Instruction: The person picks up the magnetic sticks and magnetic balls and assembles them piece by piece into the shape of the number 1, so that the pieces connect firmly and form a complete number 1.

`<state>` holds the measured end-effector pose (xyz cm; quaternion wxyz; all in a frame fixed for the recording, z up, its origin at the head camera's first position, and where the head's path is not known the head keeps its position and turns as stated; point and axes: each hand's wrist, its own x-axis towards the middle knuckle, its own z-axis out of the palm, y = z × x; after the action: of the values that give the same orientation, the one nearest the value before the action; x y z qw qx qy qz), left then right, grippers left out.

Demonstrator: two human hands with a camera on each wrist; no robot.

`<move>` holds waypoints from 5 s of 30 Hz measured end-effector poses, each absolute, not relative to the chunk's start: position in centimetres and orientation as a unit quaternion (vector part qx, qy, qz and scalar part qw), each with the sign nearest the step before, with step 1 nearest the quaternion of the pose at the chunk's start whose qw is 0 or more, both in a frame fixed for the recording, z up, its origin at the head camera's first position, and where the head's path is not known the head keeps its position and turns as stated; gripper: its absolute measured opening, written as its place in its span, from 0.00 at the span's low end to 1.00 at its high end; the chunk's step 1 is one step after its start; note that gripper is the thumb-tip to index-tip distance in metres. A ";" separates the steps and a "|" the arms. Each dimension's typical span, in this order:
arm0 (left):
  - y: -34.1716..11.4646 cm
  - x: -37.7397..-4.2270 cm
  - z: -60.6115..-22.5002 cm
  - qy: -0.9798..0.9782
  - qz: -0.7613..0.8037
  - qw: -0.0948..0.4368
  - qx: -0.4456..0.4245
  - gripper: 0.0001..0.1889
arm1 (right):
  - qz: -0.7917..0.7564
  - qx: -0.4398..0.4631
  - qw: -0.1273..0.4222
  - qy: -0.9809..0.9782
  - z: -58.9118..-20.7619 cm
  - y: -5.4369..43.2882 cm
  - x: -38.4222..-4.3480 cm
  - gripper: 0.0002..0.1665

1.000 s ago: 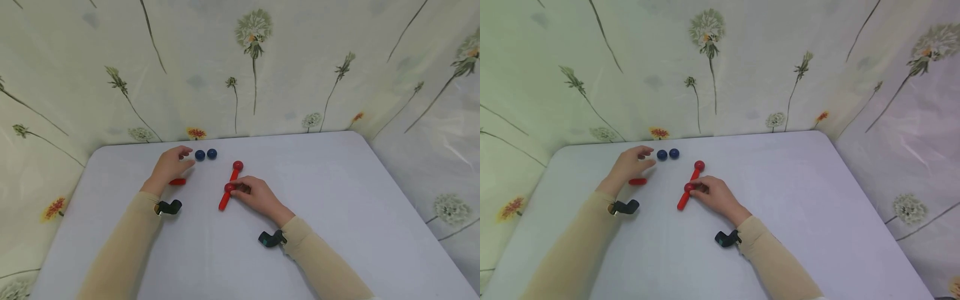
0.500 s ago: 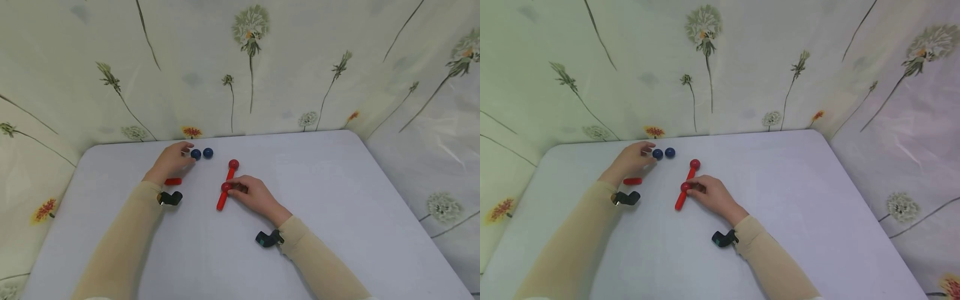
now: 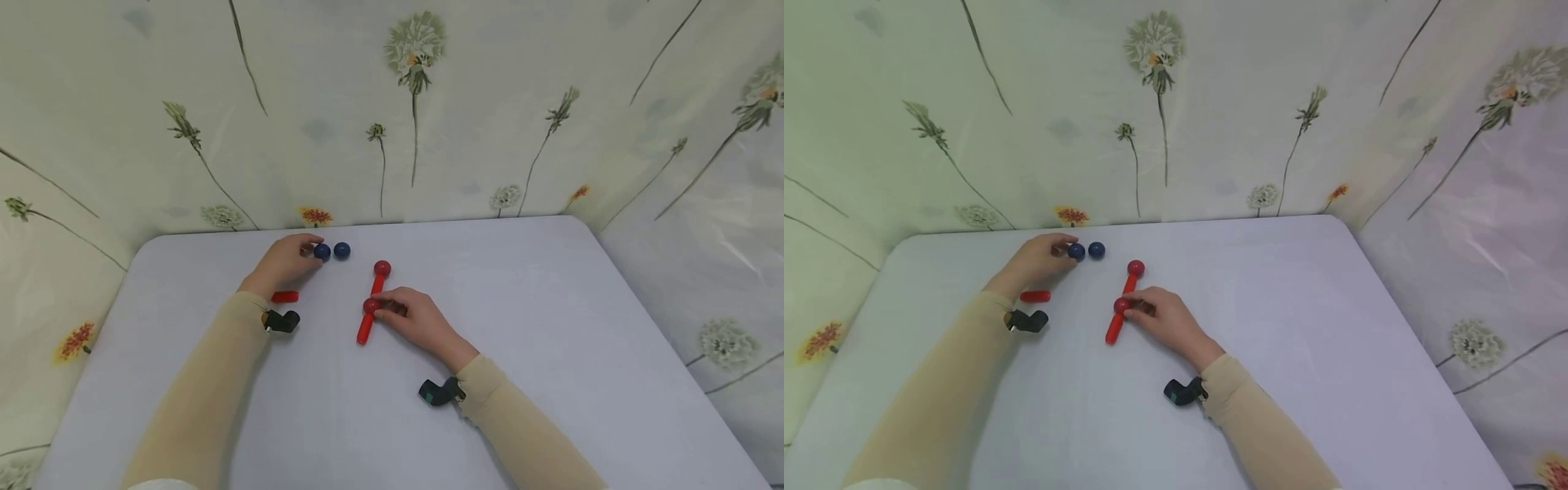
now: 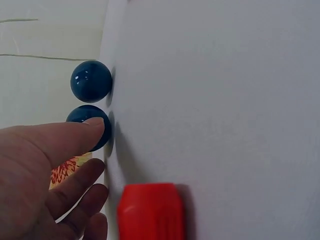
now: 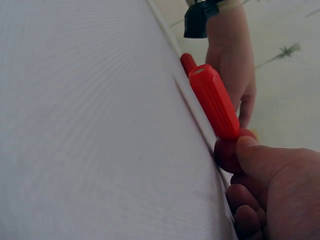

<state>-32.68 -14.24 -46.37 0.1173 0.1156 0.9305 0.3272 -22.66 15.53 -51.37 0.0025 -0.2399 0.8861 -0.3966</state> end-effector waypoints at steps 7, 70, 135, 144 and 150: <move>-14.0 -32.5 -46.4 0.937 0.313 0.105 0.115 0.25 | -0.398 -0.237 -0.002 0.886 -51.4 15.4 -22.7 0.20; -10.5 -19.7 -46.7 0.920 0.378 0.041 0.097 0.26 | -0.372 -0.216 -0.005 0.903 -51.3 15.7 -24.4 0.21; -7.1 -17.1 -50.9 0.924 0.358 -0.020 0.132 0.20 | -0.378 -0.217 -0.008 0.900 -51.4 15.6 -24.4 0.21; -7.9 -16.7 -50.6 0.918 0.365 -0.011 0.158 0.20 | -0.379 -0.215 -0.008 0.900 -51.5 15.6 -24.4 0.21; -8.1 -16.6 -50.8 0.917 0.363 -0.021 0.167 0.18 | -0.379 -0.214 -0.007 0.900 -51.4 15.6 -24.3 0.21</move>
<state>-16.59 -8.12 -50.82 -0.0213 0.1667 0.9166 0.3629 -24.28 15.59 -51.42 -0.0065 -0.2143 0.9003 -0.3788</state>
